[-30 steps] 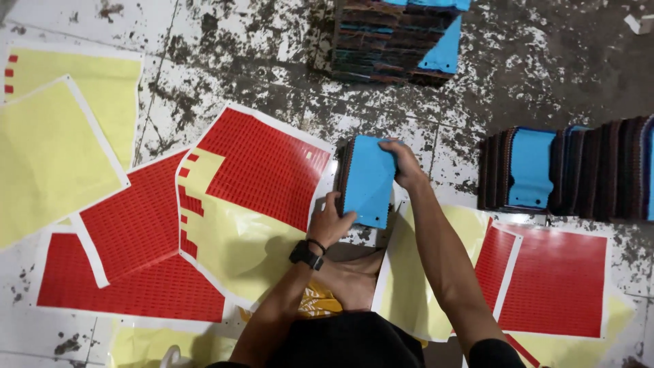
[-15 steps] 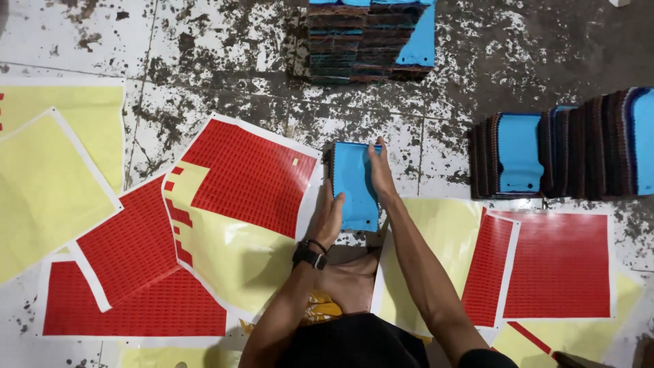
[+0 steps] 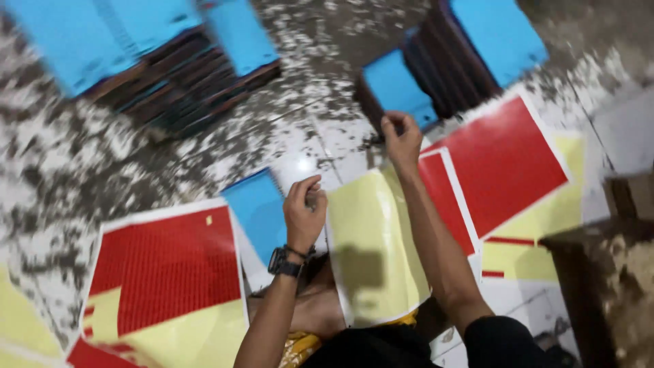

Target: The person assembles notebooks by placing small red stickers on the corners of blue spiral-bound covers and stacking them. They also peel red strips from a yellow and red sheet and apply them to the covers.

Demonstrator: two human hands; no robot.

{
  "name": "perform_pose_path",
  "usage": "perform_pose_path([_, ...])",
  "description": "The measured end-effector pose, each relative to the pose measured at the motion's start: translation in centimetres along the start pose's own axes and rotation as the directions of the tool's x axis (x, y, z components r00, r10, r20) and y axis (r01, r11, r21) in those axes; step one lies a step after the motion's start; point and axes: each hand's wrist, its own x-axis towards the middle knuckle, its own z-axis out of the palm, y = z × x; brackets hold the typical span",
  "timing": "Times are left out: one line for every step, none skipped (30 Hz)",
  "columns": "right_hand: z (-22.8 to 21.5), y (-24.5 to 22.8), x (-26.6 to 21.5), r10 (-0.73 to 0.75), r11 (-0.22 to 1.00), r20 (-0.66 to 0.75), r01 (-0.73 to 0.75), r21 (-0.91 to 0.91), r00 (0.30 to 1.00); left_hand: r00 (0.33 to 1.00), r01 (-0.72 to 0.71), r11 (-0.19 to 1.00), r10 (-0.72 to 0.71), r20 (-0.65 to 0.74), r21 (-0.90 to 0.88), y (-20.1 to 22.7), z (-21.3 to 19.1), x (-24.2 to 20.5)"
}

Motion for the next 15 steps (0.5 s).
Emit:
perform_pose_path([-1.6, 1.1, 0.6, 0.026, 1.0, -0.036, -0.026, -0.004, 0.999, 0.999, -0.011, 1.0, 0.011, 0.043, 0.005, -0.5, 2.2, 1.1])
perform_pose_path([-3.3, 2.2, 1.1, -0.02, 0.992, -0.098, 0.008, -0.123, 0.995, 0.995, 0.01, 1.0, -0.008, 0.103, -0.018, -1.0, 4.4, 2.1])
perform_pose_path([-4.7, 3.2, 1.9, -0.074, 0.97, -0.148, 0.036, -0.241, 0.986, 0.987, 0.03, 0.999, -0.024, 0.157, -0.037, -1.5, 6.6, 3.3])
perform_pose_path([-5.2, 4.0, 1.8, -0.054, 0.97, -0.181, 0.008, -0.242, 0.982, 0.981, 0.018, 0.999, -0.012, 0.193, -0.029, -1.1, 8.2, 4.4])
perform_pose_path([-5.6, 4.7, 2.0, 0.011, 0.975, -0.12, -0.037, -0.218, 0.993, 0.944, 0.209, 0.977, -0.192, 0.27, -0.036, -0.6, 10.0, 5.6])
perform_pose_path([-6.0, 5.5, 2.1, 0.073, 0.978, -0.058, -0.083, -0.193, 0.996, 0.867, 0.392, 0.92, -0.362, 0.343, -0.02, -0.2, 11.7, 6.6])
perform_pose_path([-6.0, 5.5, 1.9, 0.088, 0.976, -0.083, -0.103, -0.194, 0.993, 0.86, 0.385, 0.923, -0.355, 0.367, -0.008, -0.2, 13.4, 7.4])
perform_pose_path([-6.0, 5.5, 1.7, 0.065, 0.966, -0.07, -0.08, -0.246, 0.995, 0.841, 0.421, 0.907, -0.386, 0.38, -0.011, -0.3, 15.1, 8.2])
perform_pose_path([-5.7, 5.5, 1.5, 0.042, 0.954, -0.045, -0.054, -0.296, 0.998, 0.82, 0.463, 0.886, -0.422, 0.386, -0.014, -0.4, 16.7, 8.8])
perform_pose_path([-6.1, 5.2, 1.4, 0.056, 0.953, -0.059, -0.072, -0.296, 0.997, 0.814, 0.46, 0.888, -0.422, 0.4, -0.001, 2.2, 17.1, 9.1])
perform_pose_path([-6.1, 4.7, 1.1, 0.146, 0.96, -0.066, -0.158, -0.233, 0.987, 0.795, 0.478, 0.878, -0.443, 0.415, 0.023, 4.7, 17.2, 9.4])
perform_pose_path([-6.1, 4.2, 0.9, 0.235, 0.955, -0.067, -0.243, -0.169, 0.97, 0.775, 0.494, 0.868, -0.464, 0.429, 0.047, 7.3, 17.3, 9.7])
perform_pose_path([-6.1, 4.4, 0.8, 0.241, 0.955, -0.071, -0.25, -0.162, 0.968, 0.773, 0.492, 0.869, -0.466, 0.43, 0.057, 5.7, 18.4, 9.9])
perform_pose_path([-6.0, 4.5, 0.7, 0.287, 0.946, -0.07, -0.294, -0.134, 0.955, 0.773, 0.493, 0.866, -0.481, 0.414, 0.087, 4.1, 19.4, 10.1])
perform_pose_path([-5.9, 4.6, 0.7, 0.331, 0.936, -0.065, -0.336, -0.105, 0.941, 0.773, 0.494, 0.862, -0.496, 0.395, 0.116, 2.4, 20.3, 10.3])
